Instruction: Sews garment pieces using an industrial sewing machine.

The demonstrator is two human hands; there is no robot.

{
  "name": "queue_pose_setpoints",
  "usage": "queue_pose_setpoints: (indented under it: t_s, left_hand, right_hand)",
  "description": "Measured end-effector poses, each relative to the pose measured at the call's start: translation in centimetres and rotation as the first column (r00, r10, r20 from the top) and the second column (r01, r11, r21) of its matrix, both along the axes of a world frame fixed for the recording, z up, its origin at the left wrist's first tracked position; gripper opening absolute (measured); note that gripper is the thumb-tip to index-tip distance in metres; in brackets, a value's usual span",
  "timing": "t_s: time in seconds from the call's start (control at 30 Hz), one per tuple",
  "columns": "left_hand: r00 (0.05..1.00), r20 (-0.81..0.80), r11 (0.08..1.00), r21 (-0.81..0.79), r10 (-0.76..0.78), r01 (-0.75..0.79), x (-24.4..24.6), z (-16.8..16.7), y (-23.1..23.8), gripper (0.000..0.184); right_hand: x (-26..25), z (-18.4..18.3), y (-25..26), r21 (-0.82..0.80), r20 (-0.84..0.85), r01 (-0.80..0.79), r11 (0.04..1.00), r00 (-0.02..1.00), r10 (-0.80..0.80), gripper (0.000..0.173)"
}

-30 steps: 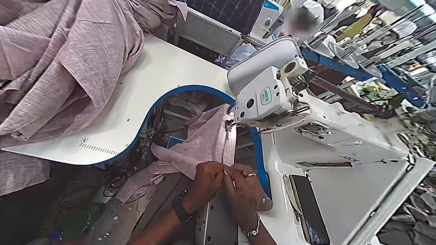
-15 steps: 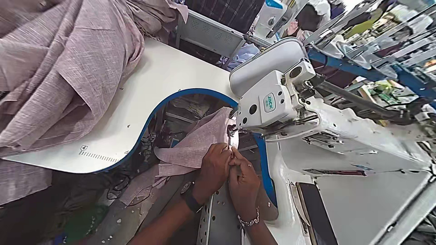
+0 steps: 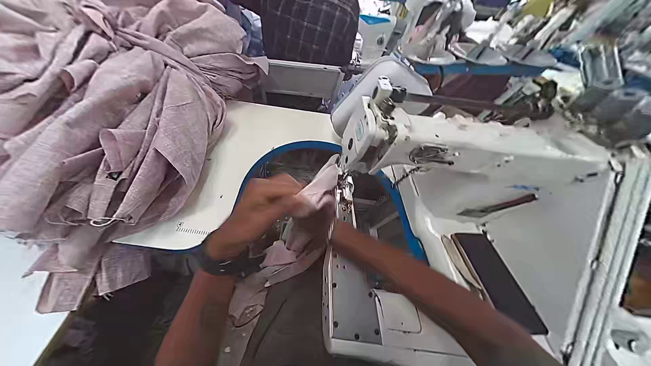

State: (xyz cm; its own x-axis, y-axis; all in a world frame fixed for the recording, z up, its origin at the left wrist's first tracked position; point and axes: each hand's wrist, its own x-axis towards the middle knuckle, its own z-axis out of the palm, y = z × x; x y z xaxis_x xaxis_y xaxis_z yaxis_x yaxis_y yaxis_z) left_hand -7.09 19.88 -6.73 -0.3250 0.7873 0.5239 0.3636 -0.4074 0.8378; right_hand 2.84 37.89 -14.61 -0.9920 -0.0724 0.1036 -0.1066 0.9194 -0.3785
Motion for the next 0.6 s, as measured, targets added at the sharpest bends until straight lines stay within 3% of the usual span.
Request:
queue_pose_setpoints:
  t_s: [0.03,0.07,0.1,0.13,0.17,0.2,0.23,0.27,0.3,0.33,0.37,0.4,0.47,0.5,0.53,0.6]
  left_hand:
    - [0.997,0.056,0.998,0.044,0.048,-0.051,-0.4,-0.4,-1.9,0.028]
    - [0.991,0.039,0.991,-0.014,0.131,-0.131,-0.9,-2.5,-3.2,0.037]
    - [0.968,-0.027,0.956,-0.152,0.248,-0.250,-0.8,-6.1,-3.8,0.037]
    - [0.967,-0.109,0.895,-0.366,0.230,-0.254,-0.1,-10.4,-4.5,0.037]
    - [0.986,-0.148,0.775,-0.613,0.076,-0.152,2.0,-14.1,-5.6,0.039]
    - [0.996,-0.057,0.502,-0.865,-0.072,-0.014,4.4,-14.5,-6.0,0.041]
    - [0.996,0.051,0.340,-0.938,-0.074,0.073,5.5,-13.0,-5.7,0.039]
    - [0.994,0.109,0.373,-0.922,-0.004,0.103,5.6,-10.4,-6.1,0.033]
    - [0.978,0.158,0.567,-0.822,0.134,0.055,5.5,-7.8,-8.0,0.026]
    - [0.913,0.299,0.783,-0.621,0.279,-0.035,5.7,-6.1,-10.1,0.019]
    - [0.804,0.490,0.909,-0.392,0.338,-0.143,5.5,-4.5,-11.1,0.015]
    - [0.752,0.601,0.962,-0.137,0.270,-0.236,5.0,-2.7,-11.4,0.017]
    - [0.833,0.552,0.929,0.286,0.040,-0.234,4.7,1.0,-11.1,0.030]
    - [0.863,0.506,0.890,0.400,-0.015,-0.219,5.1,2.4,-10.8,0.033]
    - [0.884,0.465,0.853,0.481,-0.052,-0.203,5.3,3.5,-10.9,0.035]
    - [0.909,0.384,0.825,0.558,-0.162,-0.089,5.1,4.2,-12.7,0.044]
  right_hand:
    - [-1.6,3.7,-1.1,-0.008,-0.061,-0.118,0.993,0.991,0.117,0.027]
    - [-3.5,8.5,-2.5,0.017,-0.091,-0.256,0.966,0.962,0.257,0.022]
    - [-5.1,12.6,-4.5,0.091,-0.195,-0.354,0.931,0.910,0.365,0.018]
    - [-6.4,15.0,-6.9,0.126,-0.276,-0.414,0.901,0.858,0.433,0.014]
    - [-7.1,15.8,-9.0,0.102,-0.249,-0.467,0.879,0.843,0.477,0.014]
    - [-7.1,16.4,-10.4,0.066,-0.118,-0.504,0.861,0.853,0.508,0.021]
    - [-6.8,17.0,-10.9,0.037,0.019,-0.541,0.840,0.841,0.540,0.030]
    - [-5.5,16.7,-10.9,-0.030,0.097,-0.582,0.813,0.807,0.582,0.034]
    - [-3.3,15.0,-10.7,-0.116,0.104,-0.622,0.775,0.768,0.632,0.031]
    - [-0.4,12.7,-10.4,-0.193,0.146,-0.643,0.741,0.728,0.669,0.033]
    - [2.5,10.0,-9.9,-0.210,0.187,-0.639,0.740,0.716,0.672,0.034]
    - [4.7,7.8,-9.3,-0.204,0.289,-0.597,0.776,0.721,0.630,0.034]
    - [7.4,4.5,-8.2,-0.220,0.422,-0.411,0.885,0.778,0.466,0.032]
    - [8.9,3.2,-7.6,-0.278,0.354,-0.291,0.916,0.855,0.379,0.035]
    - [10.2,2.1,-7.1,-0.372,0.180,-0.172,0.912,0.951,0.252,0.039]
    - [11.3,1.6,-7.5,-0.610,0.014,0.057,0.790,0.998,-0.061,0.057]
